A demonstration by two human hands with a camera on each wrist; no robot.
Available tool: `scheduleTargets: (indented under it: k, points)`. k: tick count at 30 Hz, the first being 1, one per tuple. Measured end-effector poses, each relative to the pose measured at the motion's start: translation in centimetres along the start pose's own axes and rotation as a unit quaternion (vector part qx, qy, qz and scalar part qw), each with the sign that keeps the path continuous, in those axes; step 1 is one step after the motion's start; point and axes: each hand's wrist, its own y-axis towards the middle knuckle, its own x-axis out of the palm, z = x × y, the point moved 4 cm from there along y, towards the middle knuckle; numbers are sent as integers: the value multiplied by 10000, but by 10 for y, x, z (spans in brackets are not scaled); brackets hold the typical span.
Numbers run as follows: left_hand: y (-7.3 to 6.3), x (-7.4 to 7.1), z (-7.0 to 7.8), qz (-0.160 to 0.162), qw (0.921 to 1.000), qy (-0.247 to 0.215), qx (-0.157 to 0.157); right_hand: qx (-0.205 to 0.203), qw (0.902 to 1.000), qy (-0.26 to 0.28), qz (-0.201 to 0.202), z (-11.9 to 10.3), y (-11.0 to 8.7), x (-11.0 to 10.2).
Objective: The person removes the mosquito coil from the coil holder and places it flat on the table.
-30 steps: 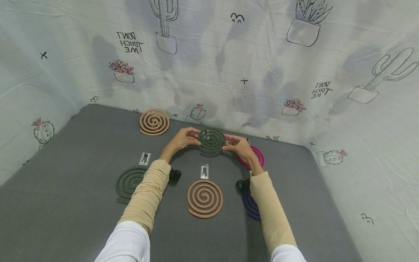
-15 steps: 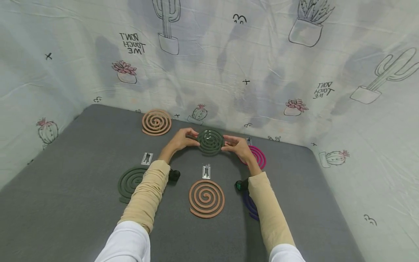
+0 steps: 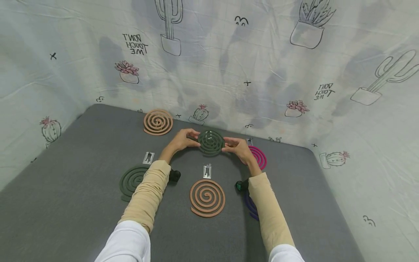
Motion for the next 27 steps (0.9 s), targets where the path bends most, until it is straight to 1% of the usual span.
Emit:
scheduleTargets:
  k: [3, 10, 17, 22, 27]
  points:
    - [-2, 0, 1, -14, 10000, 58, -39, 36, 10000, -37, -17, 0, -1, 0]
    - [-4, 4, 1, -299, 9984, -407, -246, 77, 9999, -135, -15, 0, -3, -1]
    - [-5, 5, 2, -288, 9987, -223, -363, 112, 9996, -246, -79, 1, -2, -1]
    - [-6, 3, 5, -295, 9989, -163, -328, 100, 9995, -297, -100, 1, -2, 0]
    - [-7, 3, 4, -297, 9989, -84, -347, 101, 9991, -363, -176, 2, -2, 1]
